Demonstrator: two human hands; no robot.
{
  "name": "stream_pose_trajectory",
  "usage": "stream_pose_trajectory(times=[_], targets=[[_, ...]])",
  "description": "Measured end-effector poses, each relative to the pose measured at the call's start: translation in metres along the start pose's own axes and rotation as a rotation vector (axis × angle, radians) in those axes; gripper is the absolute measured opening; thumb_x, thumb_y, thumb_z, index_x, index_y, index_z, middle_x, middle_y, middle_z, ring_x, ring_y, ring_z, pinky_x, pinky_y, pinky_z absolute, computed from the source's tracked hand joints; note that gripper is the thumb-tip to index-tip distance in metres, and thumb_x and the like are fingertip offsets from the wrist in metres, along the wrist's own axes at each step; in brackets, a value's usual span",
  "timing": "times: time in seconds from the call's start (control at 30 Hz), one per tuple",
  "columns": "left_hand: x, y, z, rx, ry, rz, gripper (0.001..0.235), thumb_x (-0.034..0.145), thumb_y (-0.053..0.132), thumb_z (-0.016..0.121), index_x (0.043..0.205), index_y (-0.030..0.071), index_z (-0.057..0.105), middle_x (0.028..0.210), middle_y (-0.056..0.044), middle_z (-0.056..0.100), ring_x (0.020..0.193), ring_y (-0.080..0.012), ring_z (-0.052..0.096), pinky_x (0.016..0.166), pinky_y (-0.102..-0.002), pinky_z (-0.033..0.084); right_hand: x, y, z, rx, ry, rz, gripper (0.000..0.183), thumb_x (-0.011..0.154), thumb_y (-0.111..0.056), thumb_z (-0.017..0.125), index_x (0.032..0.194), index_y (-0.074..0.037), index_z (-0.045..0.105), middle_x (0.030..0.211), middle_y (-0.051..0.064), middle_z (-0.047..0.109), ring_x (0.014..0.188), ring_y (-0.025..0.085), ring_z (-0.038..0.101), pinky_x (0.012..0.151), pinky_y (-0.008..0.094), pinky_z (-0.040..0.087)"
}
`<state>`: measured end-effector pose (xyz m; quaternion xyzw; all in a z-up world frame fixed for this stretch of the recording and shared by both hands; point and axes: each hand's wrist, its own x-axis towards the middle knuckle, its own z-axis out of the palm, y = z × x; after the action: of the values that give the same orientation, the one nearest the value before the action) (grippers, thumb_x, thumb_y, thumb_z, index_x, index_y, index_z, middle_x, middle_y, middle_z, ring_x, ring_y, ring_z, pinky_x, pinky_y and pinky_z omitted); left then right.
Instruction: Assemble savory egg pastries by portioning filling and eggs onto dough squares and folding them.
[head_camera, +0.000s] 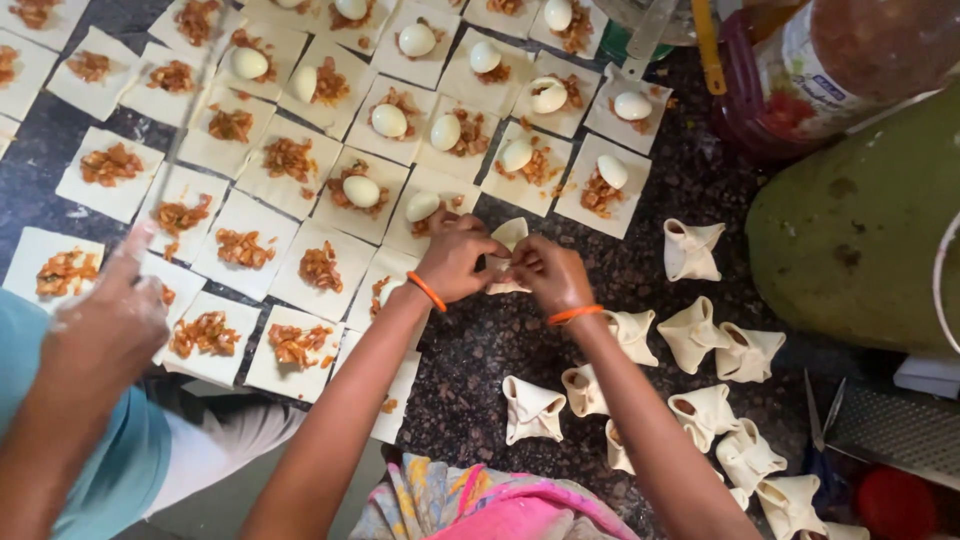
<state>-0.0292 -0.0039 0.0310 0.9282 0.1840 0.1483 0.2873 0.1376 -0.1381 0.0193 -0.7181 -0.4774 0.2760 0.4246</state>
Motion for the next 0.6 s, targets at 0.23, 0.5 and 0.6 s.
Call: stream_pose_trajectory(times=[0.23,0.5,0.6], targets=[[-0.01,0.013,0.02,0.11,0.174,0.013,0.013,0.08,0.033,0.081,0.087,0.022,0.08,0.086,0.005,0.075,0.105,-0.0159,0.059,0.108,-0.059,0.024,0.063,-0.011,-0.017,-0.267,-0.036,0.136,0.033,0.088,-0.033,0.076,0.107,-0.007,0.069,0.089,0.012,0.076,0.078,0.027,0.075,0.067,0.04,0.055],[-0.005,0.034,-0.002,0.148,0.296,-0.177,0.031,0.064,0.05,0.088,0.083,0.025,0.084,0.117,-0.011,0.064,0.132,-0.0379,0.043,0.104,-0.058,0.022,0.039,-0.029,-0.018,-0.537,-0.063,-0.372,0.012,0.083,-0.015,0.073,0.094,-0.014,0.077,0.09,0.008,0.068,0.091,0.033,0.067,0.076,0.046,0.054],[-0.006,0.025,0.015,0.169,0.307,-0.205,0.032,0.066,0.05,0.089,0.083,0.023,0.084,0.133,-0.008,0.059,0.137,-0.0373,0.04,0.11,-0.058,0.021,0.004,-0.031,-0.013,-0.581,-0.012,-0.282,0.008,0.086,-0.011,0.073,0.093,-0.009,0.075,0.095,0.011,0.07,0.095,0.032,0.067,0.078,0.045,0.054]])
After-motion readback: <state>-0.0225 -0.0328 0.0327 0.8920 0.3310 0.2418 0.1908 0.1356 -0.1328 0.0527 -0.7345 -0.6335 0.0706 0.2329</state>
